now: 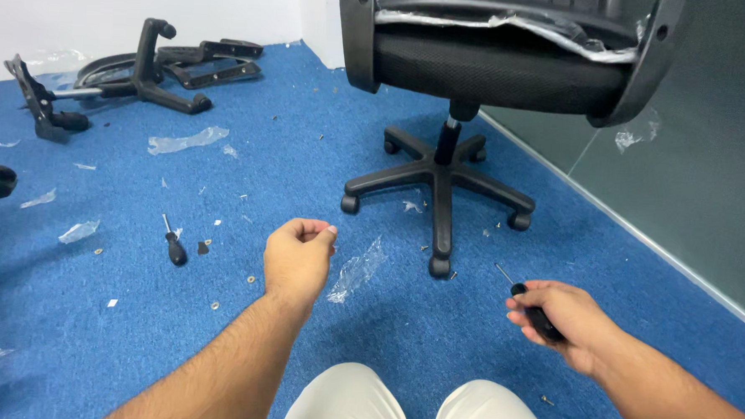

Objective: The person assembles an office chair by attaching the backrest to the seat using a screwdriver. They insert screws into the backrest and tighten them to secure the connection.

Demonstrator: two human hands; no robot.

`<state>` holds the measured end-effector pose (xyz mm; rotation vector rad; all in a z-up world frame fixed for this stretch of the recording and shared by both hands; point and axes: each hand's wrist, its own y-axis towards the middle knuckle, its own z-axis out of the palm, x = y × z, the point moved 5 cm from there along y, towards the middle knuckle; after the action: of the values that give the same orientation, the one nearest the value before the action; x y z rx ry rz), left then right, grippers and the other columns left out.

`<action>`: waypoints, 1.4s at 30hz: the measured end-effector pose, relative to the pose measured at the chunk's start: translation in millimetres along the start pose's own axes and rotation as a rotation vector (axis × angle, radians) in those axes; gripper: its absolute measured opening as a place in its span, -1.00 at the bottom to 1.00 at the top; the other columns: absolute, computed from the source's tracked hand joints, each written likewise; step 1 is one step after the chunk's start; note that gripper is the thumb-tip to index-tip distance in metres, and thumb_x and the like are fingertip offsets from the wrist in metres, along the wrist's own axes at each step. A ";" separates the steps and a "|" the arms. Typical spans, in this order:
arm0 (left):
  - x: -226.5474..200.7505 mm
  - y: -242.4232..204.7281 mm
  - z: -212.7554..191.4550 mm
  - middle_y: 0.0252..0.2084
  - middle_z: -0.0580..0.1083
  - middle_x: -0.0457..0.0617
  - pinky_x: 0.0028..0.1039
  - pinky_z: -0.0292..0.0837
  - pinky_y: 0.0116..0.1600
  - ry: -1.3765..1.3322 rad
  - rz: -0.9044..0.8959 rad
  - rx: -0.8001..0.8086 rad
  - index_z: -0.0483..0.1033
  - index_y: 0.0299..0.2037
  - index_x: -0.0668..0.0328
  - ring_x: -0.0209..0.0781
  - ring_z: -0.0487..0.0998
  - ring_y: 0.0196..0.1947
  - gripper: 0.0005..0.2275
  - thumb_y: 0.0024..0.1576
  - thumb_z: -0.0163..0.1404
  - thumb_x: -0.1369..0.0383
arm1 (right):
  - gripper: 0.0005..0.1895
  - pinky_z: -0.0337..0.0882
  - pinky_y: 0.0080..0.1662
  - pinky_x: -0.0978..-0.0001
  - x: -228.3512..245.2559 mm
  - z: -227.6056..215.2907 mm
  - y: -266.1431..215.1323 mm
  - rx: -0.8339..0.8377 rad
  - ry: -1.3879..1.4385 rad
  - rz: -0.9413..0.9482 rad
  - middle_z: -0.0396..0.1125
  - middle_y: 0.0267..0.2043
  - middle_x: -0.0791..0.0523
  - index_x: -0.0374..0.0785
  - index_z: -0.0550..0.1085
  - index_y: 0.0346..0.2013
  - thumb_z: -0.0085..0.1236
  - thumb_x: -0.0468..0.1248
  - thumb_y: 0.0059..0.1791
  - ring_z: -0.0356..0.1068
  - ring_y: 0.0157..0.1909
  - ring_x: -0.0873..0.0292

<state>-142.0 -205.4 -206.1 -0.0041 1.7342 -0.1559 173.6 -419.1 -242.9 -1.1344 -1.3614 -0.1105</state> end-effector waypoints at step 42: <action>187.9 53.5 350.2 0.35 0.31 0.27 -0.14 0.48 0.23 1.398 0.345 1.135 0.48 0.19 0.34 0.26 0.46 0.25 -0.66 0.19 -0.04 0.59 | -0.68 0.53 0.00 0.12 -48.9 8.4 83.8 0.084 -1.090 -0.047 0.52 -0.17 -0.08 -0.19 0.63 -0.11 0.08 -0.25 -0.10 0.52 -0.12 -0.14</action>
<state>174.5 -205.2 -452.3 1.5354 2.6746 -1.0467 208.1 -396.9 -331.3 -1.1157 -2.3102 0.6133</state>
